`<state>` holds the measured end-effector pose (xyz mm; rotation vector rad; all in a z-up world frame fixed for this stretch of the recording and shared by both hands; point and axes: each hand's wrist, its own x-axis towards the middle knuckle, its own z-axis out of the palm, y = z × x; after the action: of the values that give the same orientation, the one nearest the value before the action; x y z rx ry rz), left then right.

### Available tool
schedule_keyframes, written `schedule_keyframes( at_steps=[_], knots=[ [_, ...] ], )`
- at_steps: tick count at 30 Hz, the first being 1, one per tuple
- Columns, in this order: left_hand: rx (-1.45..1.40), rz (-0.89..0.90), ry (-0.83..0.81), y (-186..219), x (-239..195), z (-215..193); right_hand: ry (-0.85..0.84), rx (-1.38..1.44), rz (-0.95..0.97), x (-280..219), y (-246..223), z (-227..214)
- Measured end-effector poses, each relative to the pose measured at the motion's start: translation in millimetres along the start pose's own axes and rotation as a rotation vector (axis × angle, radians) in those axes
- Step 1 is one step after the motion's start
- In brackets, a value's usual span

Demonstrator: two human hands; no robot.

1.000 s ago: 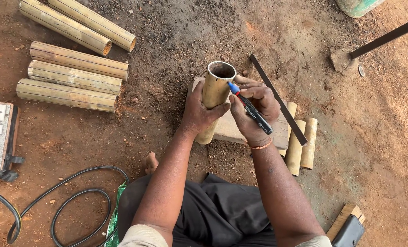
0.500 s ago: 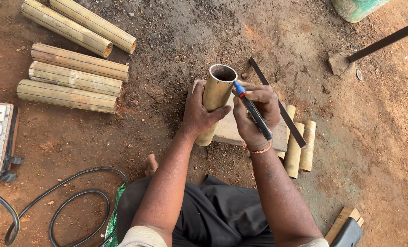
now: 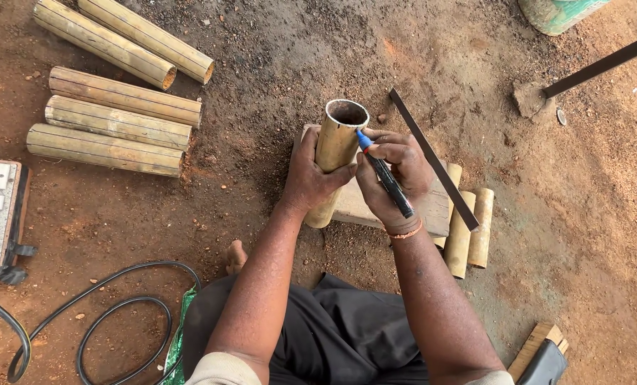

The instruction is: Marking circular segments and lengths on bamboo poles using a marker and a metal straightedge.

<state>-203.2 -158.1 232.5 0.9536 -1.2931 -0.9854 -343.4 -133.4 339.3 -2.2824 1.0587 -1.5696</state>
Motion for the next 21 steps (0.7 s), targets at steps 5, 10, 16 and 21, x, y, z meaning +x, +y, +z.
schedule_keyframes(
  at_steps=[5, 10, 16, 21],
  knots=[
    [0.023, -0.074, 0.008, 9.2, 1.1, -2.1, 0.008, 0.042, 0.027, 0.9, -2.5, 1.9],
    [0.004, -0.082, 0.049, 10.7, 4.0, -7.6, 0.136, 0.385, 0.166, -17.4, 15.6, 1.1],
    [-0.072, -0.089, 0.048, 10.1, 4.8, -9.2, 0.198, 0.478, 0.188, -12.6, 19.6, 4.9],
    [0.000, 0.057, 0.053, 4.7, 5.3, -8.7, 0.106, 0.240, 0.076, -10.6, 18.0, 14.5]
  ],
)
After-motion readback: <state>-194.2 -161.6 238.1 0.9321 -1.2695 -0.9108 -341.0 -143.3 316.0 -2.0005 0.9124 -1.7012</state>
